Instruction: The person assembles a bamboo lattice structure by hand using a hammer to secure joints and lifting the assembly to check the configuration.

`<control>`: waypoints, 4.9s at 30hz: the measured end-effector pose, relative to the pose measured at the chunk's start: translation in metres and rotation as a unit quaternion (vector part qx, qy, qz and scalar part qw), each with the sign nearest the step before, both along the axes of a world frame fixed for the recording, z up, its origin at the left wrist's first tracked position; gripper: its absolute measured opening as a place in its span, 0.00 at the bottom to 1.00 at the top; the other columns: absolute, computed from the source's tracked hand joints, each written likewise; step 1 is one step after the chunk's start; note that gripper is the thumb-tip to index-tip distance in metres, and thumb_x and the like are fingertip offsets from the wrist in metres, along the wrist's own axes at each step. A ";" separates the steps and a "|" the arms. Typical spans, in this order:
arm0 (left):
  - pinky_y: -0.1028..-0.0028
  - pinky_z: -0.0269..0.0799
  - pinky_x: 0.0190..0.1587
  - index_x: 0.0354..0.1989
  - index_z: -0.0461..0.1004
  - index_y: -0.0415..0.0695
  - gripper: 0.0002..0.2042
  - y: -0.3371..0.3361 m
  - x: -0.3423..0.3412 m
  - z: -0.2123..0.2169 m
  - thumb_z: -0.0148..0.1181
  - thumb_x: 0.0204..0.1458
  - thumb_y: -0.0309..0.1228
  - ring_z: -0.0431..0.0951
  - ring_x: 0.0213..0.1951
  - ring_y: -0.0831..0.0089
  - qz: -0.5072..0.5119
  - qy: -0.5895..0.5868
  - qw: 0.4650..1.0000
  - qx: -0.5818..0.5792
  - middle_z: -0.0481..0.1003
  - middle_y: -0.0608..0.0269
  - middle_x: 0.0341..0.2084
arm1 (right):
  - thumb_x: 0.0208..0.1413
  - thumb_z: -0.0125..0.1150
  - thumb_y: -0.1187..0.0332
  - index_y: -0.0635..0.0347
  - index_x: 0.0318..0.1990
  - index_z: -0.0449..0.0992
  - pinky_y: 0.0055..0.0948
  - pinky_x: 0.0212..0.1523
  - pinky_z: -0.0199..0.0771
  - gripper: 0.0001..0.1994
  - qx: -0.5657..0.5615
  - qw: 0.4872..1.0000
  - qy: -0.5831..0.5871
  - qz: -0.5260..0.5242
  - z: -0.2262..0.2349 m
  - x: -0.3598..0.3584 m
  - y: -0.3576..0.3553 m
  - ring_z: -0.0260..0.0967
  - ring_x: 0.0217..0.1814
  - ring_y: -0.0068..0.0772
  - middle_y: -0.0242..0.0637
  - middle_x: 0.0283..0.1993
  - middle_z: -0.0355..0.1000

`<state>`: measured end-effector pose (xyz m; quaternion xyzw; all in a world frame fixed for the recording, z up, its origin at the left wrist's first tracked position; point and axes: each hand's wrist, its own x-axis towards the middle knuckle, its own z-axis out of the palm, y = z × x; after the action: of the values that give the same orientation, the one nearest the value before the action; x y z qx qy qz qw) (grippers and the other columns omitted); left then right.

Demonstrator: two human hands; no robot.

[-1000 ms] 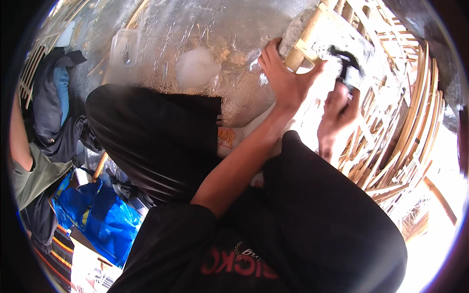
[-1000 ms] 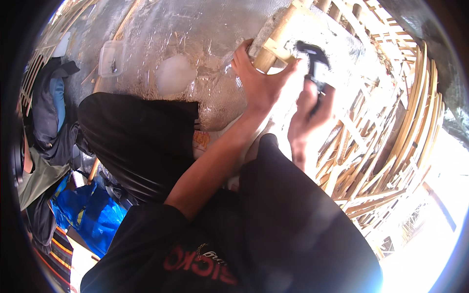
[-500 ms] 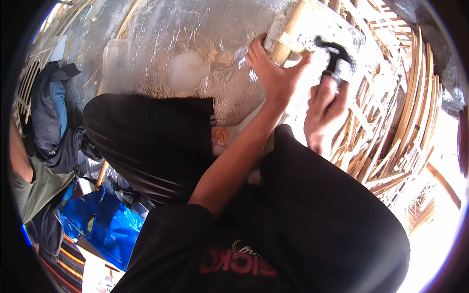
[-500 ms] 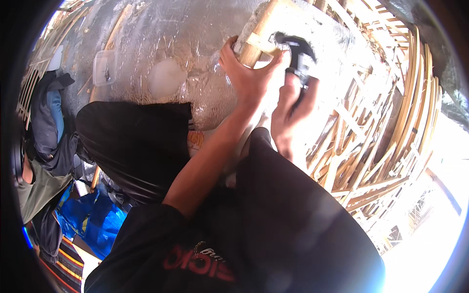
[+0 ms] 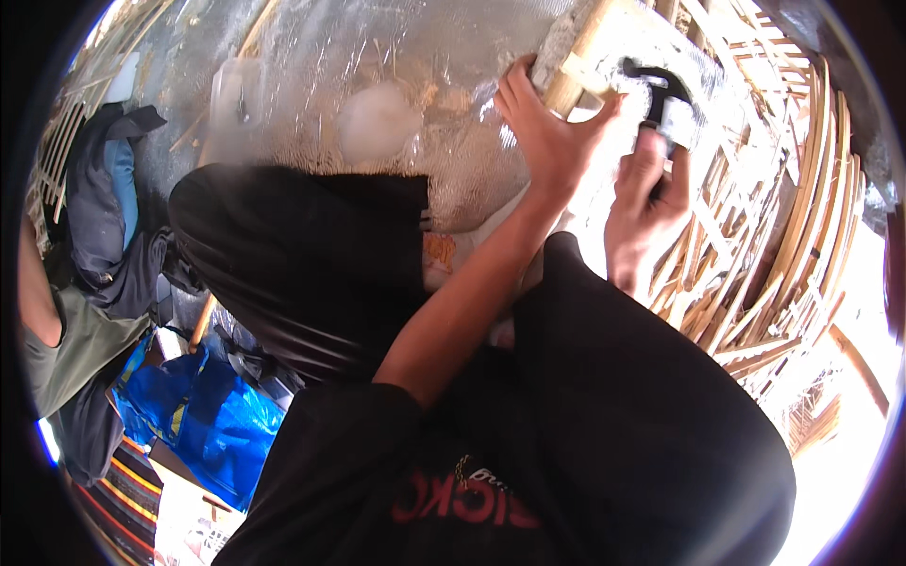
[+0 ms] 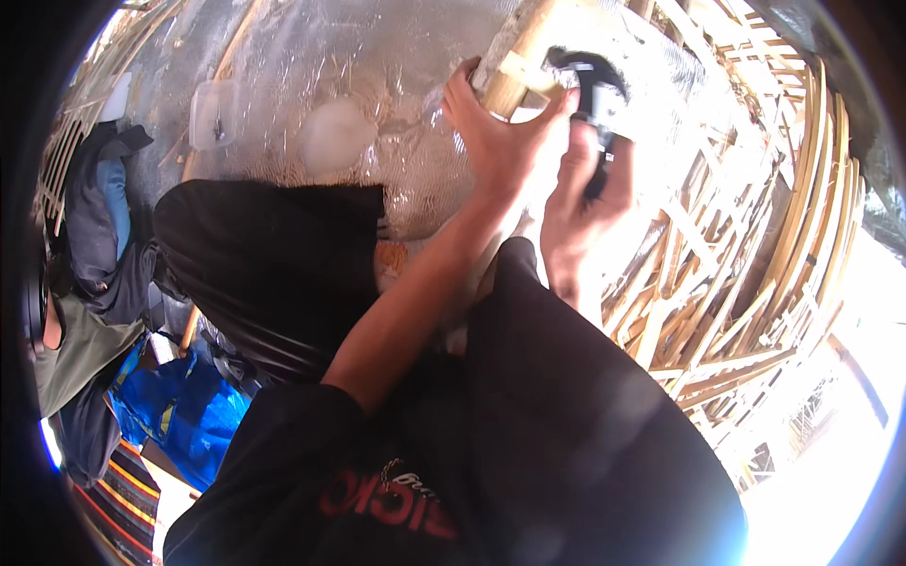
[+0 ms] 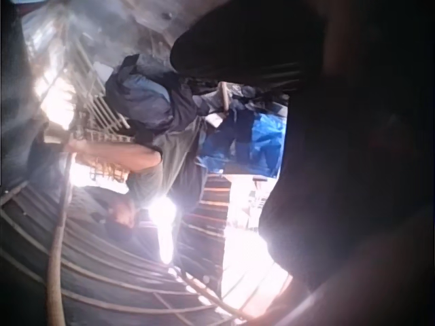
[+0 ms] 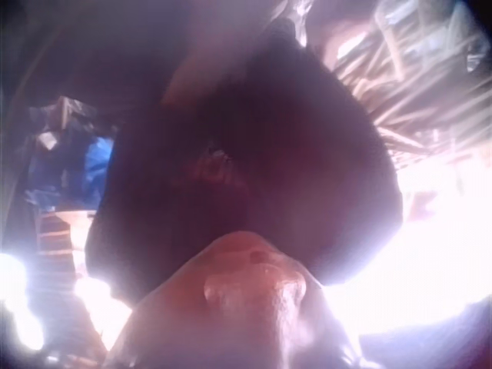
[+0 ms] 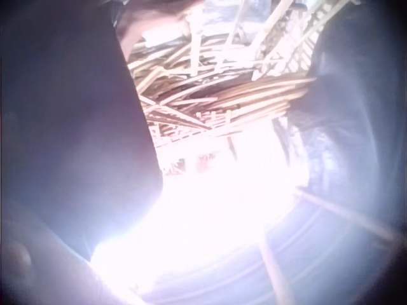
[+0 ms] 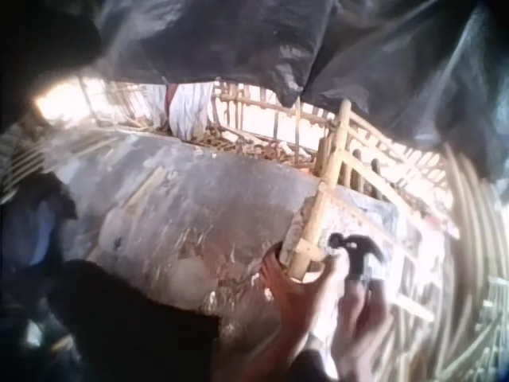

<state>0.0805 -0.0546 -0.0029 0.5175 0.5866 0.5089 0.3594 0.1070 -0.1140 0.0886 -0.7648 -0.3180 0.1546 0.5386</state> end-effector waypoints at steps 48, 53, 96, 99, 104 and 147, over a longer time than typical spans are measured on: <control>0.61 0.68 0.36 0.36 0.72 0.36 0.26 0.052 -0.039 0.100 0.42 0.68 0.51 0.74 0.29 0.56 -0.212 0.215 0.943 -0.143 0.75 0.47 0.27 | 0.59 0.63 0.51 0.63 0.46 0.77 0.47 0.41 0.73 0.22 -0.262 0.886 -0.145 -0.355 -0.002 0.230 -0.211 0.77 0.37 0.52 0.51 0.36 0.78; 0.55 0.71 0.35 0.35 0.74 0.41 0.24 0.041 -0.020 0.086 0.45 0.66 0.51 0.80 0.31 0.51 -0.160 0.217 0.959 -0.085 0.79 0.50 0.25 | 0.55 0.66 0.54 0.63 0.43 0.78 0.44 0.38 0.73 0.20 -0.334 0.885 -0.094 -0.311 -0.020 0.271 -0.233 0.77 0.34 0.47 0.47 0.32 0.78; 0.78 0.65 0.27 0.49 0.79 0.38 0.18 0.123 -0.153 0.075 0.70 0.54 0.34 0.69 0.26 0.85 -0.235 0.104 0.965 -0.049 0.76 0.71 0.23 | 0.52 0.75 0.56 0.56 0.35 0.79 0.19 0.17 0.54 0.15 -0.034 0.949 0.247 -0.191 -0.001 0.227 -0.151 0.57 0.17 0.12 0.20 0.20 0.65; 0.80 0.69 0.33 0.51 0.78 0.36 0.17 0.123 -0.194 0.070 0.69 0.54 0.29 0.71 0.30 0.85 -0.203 0.081 0.975 -0.029 0.78 0.70 0.28 | 0.50 0.76 0.54 0.55 0.32 0.75 0.20 0.17 0.55 0.17 -0.060 0.959 0.161 -0.225 -0.012 0.201 -0.127 0.58 0.17 0.14 0.21 0.21 0.66; 0.80 0.69 0.36 0.50 0.78 0.33 0.17 0.140 -0.273 0.052 0.68 0.53 0.28 0.71 0.32 0.84 -0.157 0.111 0.981 0.023 0.77 0.70 0.29 | 0.50 0.75 0.50 0.59 0.33 0.76 0.20 0.18 0.56 0.21 -0.055 0.967 0.204 -0.142 -0.024 0.164 -0.084 0.58 0.18 0.14 0.22 0.22 0.67; 0.78 0.67 0.40 0.43 0.81 0.35 0.12 0.201 -0.309 0.004 0.65 0.57 0.32 0.70 0.34 0.83 -0.112 -0.003 0.994 0.015 0.76 0.72 0.30 | 0.56 0.69 0.49 0.60 0.31 0.72 0.23 0.18 0.57 0.22 -0.031 0.958 0.259 -0.123 -0.056 0.117 -0.011 0.58 0.19 0.16 0.24 0.22 0.64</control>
<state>-0.2283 0.1466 0.0008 0.5837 0.5164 0.4754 0.4082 0.2241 -0.1252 0.0330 -0.7482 -0.0663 0.2891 0.5935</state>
